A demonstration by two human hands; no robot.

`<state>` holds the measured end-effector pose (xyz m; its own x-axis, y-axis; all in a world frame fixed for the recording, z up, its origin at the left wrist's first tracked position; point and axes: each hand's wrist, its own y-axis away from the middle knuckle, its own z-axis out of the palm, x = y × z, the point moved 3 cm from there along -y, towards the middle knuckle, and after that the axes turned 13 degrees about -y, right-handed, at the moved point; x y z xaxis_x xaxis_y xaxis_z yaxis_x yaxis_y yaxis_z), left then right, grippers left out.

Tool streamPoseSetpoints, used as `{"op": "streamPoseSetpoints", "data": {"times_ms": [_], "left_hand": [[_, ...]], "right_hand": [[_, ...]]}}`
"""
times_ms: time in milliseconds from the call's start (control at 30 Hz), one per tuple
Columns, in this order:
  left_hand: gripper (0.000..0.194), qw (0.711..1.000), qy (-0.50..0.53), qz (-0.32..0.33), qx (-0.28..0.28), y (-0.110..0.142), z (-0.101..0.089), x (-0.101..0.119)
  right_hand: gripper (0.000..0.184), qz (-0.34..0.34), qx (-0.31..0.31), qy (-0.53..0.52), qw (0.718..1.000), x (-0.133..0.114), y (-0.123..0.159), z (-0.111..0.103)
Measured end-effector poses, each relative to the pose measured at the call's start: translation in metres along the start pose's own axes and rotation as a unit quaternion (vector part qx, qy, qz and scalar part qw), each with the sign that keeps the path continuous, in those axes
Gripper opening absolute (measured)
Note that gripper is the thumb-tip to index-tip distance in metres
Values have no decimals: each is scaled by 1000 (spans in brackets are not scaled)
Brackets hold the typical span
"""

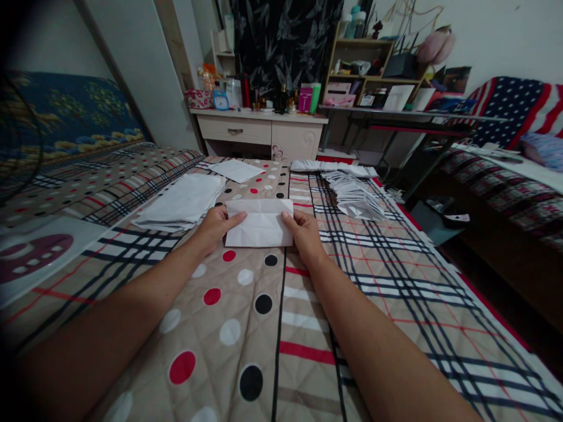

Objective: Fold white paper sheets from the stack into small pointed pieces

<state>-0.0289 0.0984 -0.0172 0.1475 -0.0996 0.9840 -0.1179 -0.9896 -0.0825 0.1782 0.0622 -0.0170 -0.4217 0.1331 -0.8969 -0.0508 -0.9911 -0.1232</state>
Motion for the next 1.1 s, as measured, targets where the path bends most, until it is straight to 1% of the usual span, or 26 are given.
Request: {"op": "streamPoseSetpoints", "data": {"times_ms": [67,133,200,300,367,433,533,667,767,833,867,967,1033,1100], "left_hand": [[50,1000,-9,-11,-5,0,1,-1],[48,1000,-14,-19,3,-1,0,-3],[47,1000,-15,-16,9,-1,0,-4],[48,1000,-21,-5,-7,0,2,-2],[50,999,-34,-3,-12,2,4,1],[48,997,-73,13,-5,6,6,5],[39,986,-157,58,-4,9,8,13],[26,970,-223,97,-16,8,10,15],[22,963,-246,114,11,4,8,13],[19,961,-244,121,50,3,5,11],[18,959,-243,124,73,3,4,11],[13,956,-231,123,135,5,-1,11],[8,956,-213,129,153,7,-2,12],[15,960,-186,137,158,8,-1,12]], "right_hand": [[39,5,16,4,1000,1,-1,-1],[37,1,26,17,1000,1,-1,-2],[35,-6,27,21,999,-1,0,-2],[33,-19,27,18,999,-3,2,1],[31,-14,28,26,999,-4,4,3],[30,-2,25,45,999,-5,6,5],[31,4,10,85,996,-4,6,6],[36,-53,15,160,986,-3,3,3],[36,-66,32,189,979,-2,1,0],[31,-54,40,167,984,-2,0,-1],[31,-50,44,148,987,-2,0,-2],[49,-53,45,89,994,-4,0,0],[59,-62,45,56,995,-6,1,1],[64,-61,45,36,996,-6,2,3]]}}
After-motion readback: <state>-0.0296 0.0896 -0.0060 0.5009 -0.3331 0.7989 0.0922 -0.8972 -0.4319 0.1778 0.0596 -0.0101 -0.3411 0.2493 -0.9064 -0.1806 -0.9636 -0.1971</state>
